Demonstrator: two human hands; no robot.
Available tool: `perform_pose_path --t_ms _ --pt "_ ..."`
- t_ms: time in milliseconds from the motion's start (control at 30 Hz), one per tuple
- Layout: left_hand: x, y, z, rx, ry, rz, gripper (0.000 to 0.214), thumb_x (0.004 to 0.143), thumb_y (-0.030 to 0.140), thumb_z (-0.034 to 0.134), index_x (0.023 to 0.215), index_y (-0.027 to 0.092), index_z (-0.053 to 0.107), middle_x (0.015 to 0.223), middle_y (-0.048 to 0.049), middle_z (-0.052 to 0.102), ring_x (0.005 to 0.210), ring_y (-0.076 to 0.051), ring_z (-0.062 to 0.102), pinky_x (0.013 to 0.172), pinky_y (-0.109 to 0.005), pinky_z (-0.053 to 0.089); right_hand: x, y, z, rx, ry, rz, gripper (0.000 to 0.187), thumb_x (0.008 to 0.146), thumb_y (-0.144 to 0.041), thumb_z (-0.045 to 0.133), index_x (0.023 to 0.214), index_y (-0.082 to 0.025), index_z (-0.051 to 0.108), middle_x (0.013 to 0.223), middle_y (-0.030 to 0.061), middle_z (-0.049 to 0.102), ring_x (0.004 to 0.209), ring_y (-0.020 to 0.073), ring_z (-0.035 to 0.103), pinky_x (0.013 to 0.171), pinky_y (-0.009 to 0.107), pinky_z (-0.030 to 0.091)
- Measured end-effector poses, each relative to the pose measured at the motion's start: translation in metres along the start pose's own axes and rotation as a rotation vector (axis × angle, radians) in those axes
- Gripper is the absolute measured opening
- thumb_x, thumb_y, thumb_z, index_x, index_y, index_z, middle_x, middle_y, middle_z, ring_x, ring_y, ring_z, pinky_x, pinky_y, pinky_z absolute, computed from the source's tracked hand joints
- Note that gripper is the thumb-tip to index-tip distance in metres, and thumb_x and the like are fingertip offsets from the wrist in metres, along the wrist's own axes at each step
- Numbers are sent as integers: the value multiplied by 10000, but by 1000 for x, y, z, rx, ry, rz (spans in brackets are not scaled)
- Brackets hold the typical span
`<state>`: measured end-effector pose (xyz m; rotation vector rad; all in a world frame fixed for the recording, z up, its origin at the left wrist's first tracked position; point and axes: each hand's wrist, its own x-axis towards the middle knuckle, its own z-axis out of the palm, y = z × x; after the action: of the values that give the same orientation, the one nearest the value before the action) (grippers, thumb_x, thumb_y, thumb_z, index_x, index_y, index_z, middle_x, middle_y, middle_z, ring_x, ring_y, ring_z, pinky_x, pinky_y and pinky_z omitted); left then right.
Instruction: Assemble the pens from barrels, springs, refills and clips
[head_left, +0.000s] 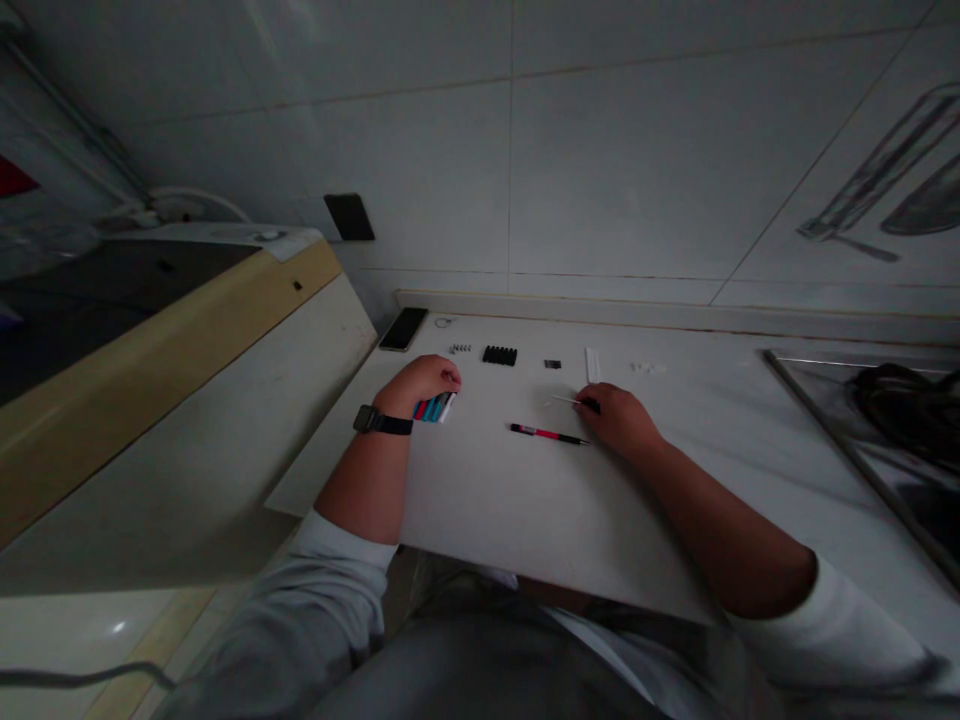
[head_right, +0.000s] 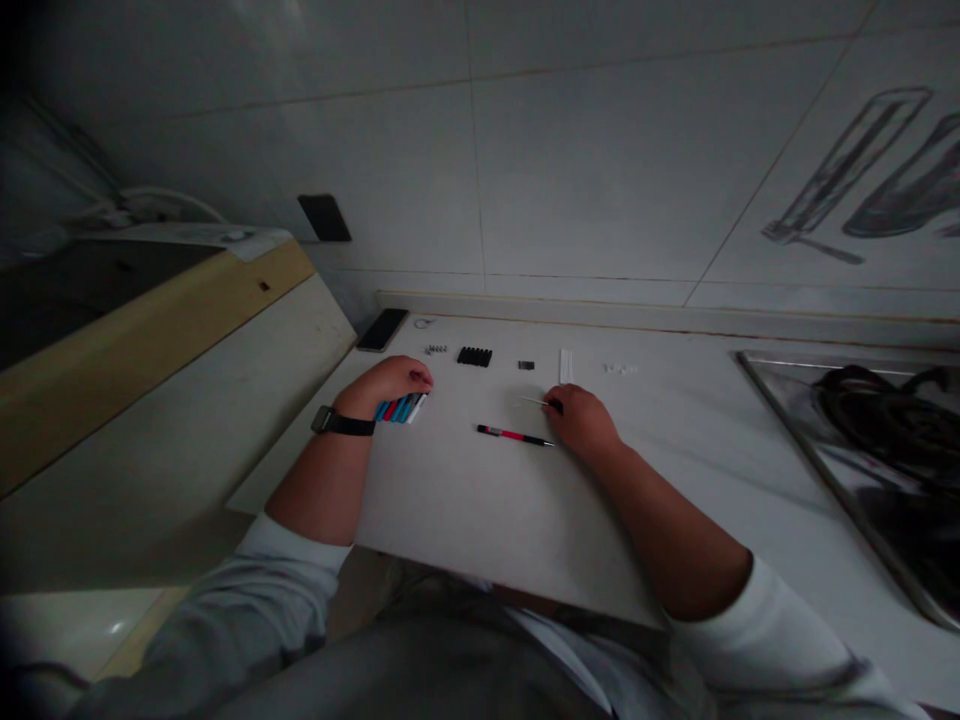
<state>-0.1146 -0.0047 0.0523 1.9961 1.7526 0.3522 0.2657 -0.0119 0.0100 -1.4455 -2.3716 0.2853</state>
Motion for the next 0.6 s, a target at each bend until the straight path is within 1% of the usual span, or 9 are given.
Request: perform_pose_path --t_ms 67,133,300,467,600 --pt "0 -1 -1 38 49 10 124 765 214 744 867 182 807 794 -39 747 707 -169 641 654 -266 436 0 1 0 3 -2 0 173 959 -254 598 1020 -197 750 1047 100 741 949 226 669 850 308 472" --pt "0 -2 -2 56 71 17 138 753 225 759 874 188 814 775 -32 733 687 -165 623 636 -268 422 0 1 1 3 -6 5 179 960 -261 597 1027 -203 752 1053 97 742 949 223 670 851 308 473" --pt "0 -3 1 68 20 8 141 690 215 802 830 204 818 738 -19 733 679 -165 618 642 -265 428 1 2 0 -7 -4 17 181 958 -268 599 1025 -206 755 1050 94 746 945 219 674 846 303 475" --pt "2 -7 2 69 -9 -17 113 694 202 791 804 194 815 733 -27 743 670 -167 629 632 -267 428 0 0 -2 15 7 22 178 955 -267 594 1011 -206 752 1022 86 753 918 214 678 823 296 471" --pt "3 -10 0 50 -31 -27 107 706 203 778 807 194 813 747 -29 750 677 -169 638 637 -267 436 -1 -3 -4 57 56 23 195 944 -263 579 1011 -209 754 1013 81 752 913 218 677 823 304 472"
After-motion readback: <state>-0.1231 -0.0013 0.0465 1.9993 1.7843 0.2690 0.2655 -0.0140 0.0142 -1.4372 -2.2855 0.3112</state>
